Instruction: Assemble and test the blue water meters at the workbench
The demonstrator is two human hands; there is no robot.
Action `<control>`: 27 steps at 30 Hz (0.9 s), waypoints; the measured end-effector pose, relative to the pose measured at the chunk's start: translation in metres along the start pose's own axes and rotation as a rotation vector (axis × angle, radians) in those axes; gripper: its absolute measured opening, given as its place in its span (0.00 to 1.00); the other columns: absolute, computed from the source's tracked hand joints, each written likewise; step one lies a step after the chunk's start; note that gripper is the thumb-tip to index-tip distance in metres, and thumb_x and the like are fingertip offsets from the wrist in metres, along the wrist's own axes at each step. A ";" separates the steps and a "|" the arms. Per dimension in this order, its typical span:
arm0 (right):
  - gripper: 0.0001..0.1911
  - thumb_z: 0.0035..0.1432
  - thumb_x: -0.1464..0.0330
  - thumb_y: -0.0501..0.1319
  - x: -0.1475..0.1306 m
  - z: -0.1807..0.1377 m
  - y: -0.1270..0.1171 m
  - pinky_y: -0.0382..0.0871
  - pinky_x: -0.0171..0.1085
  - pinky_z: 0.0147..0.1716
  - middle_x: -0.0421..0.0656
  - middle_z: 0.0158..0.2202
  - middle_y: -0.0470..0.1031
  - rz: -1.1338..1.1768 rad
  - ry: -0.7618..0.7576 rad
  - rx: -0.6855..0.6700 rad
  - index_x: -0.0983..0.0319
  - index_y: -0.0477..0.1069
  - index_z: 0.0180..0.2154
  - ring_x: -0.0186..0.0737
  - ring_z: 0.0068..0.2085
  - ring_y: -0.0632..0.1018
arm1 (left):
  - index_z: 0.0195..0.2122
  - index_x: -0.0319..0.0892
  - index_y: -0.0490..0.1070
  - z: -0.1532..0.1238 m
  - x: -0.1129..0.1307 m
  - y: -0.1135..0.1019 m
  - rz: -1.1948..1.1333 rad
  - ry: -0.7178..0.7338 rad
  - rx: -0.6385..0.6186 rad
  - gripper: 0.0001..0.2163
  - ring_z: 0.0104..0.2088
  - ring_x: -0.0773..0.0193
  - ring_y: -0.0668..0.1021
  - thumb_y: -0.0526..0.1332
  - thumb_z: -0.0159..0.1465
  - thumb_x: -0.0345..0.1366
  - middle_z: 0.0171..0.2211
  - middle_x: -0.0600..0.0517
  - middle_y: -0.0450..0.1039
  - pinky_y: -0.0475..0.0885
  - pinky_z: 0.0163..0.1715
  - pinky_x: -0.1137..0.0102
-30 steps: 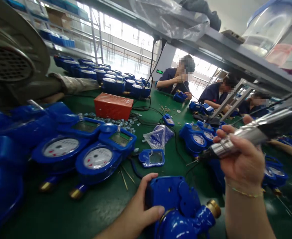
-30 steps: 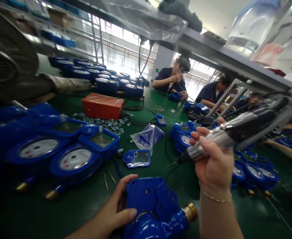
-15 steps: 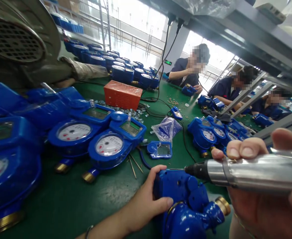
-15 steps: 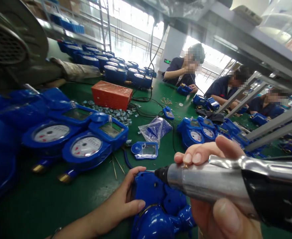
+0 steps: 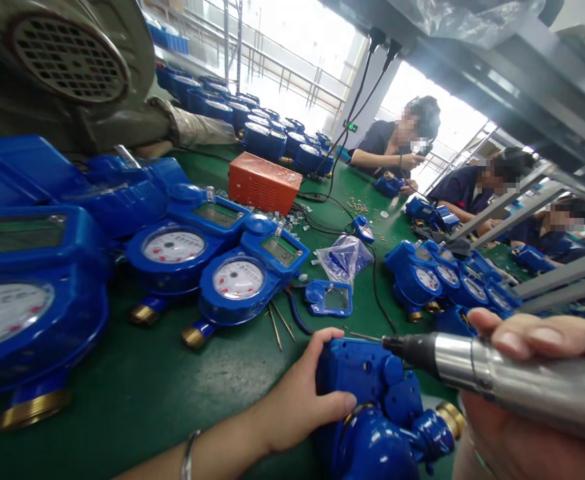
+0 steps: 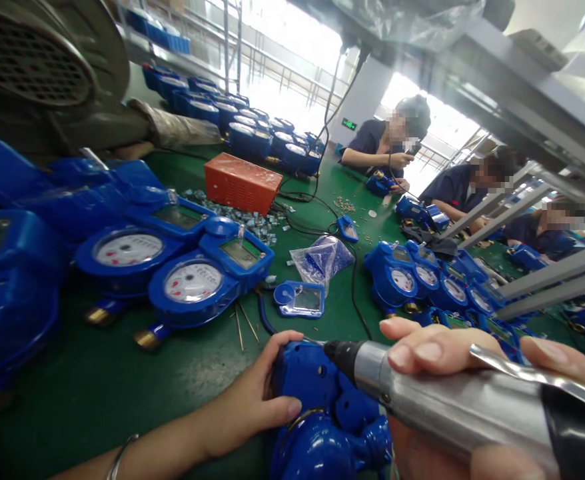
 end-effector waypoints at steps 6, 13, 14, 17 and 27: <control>0.16 0.50 0.64 0.59 0.019 0.030 0.019 0.69 0.39 0.28 0.36 0.23 0.70 0.150 -0.121 0.045 0.57 0.65 0.43 0.35 0.24 0.69 | 0.57 0.49 0.50 0.004 -0.008 -0.001 0.017 0.005 -0.004 0.33 0.43 0.53 0.75 0.65 0.53 0.37 0.46 0.49 0.68 0.70 0.46 0.58; 0.16 0.49 0.62 0.59 0.058 0.059 0.011 0.66 0.36 0.31 0.38 0.23 0.72 0.130 -0.021 0.146 0.60 0.64 0.41 0.37 0.28 0.73 | 0.57 0.49 0.51 0.006 -0.013 -0.003 0.004 0.040 0.030 0.34 0.45 0.49 0.74 0.66 0.52 0.40 0.46 0.49 0.70 0.69 0.47 0.57; 0.16 0.50 0.62 0.59 0.062 0.061 0.012 0.66 0.36 0.31 0.38 0.23 0.72 0.129 -0.022 0.143 0.61 0.64 0.41 0.37 0.28 0.73 | 0.58 0.49 0.51 0.006 -0.012 -0.003 0.005 0.039 0.032 0.34 0.45 0.49 0.74 0.66 0.52 0.40 0.46 0.48 0.69 0.68 0.47 0.56; 0.16 0.51 0.61 0.59 0.071 0.064 0.017 0.66 0.35 0.33 0.39 0.24 0.74 0.127 -0.023 0.121 0.62 0.64 0.41 0.36 0.27 0.73 | 0.58 0.48 0.50 0.006 -0.011 -0.003 0.007 0.039 0.020 0.35 0.46 0.50 0.74 0.66 0.52 0.41 0.48 0.47 0.69 0.68 0.48 0.56; 0.17 0.53 0.60 0.61 0.073 0.063 0.027 0.73 0.43 0.36 0.39 0.27 0.75 0.084 0.007 0.010 0.61 0.63 0.42 0.38 0.28 0.77 | 0.58 0.48 0.48 0.005 -0.010 -0.005 0.042 0.034 -0.014 0.35 0.47 0.49 0.73 0.66 0.53 0.42 0.49 0.46 0.68 0.67 0.49 0.55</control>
Point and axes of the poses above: each hand's wrist, its own z-axis towards the middle knuckle, its own y-axis out of the palm, x = y × z, the point moved 2 cm from there along z, towards the middle knuckle
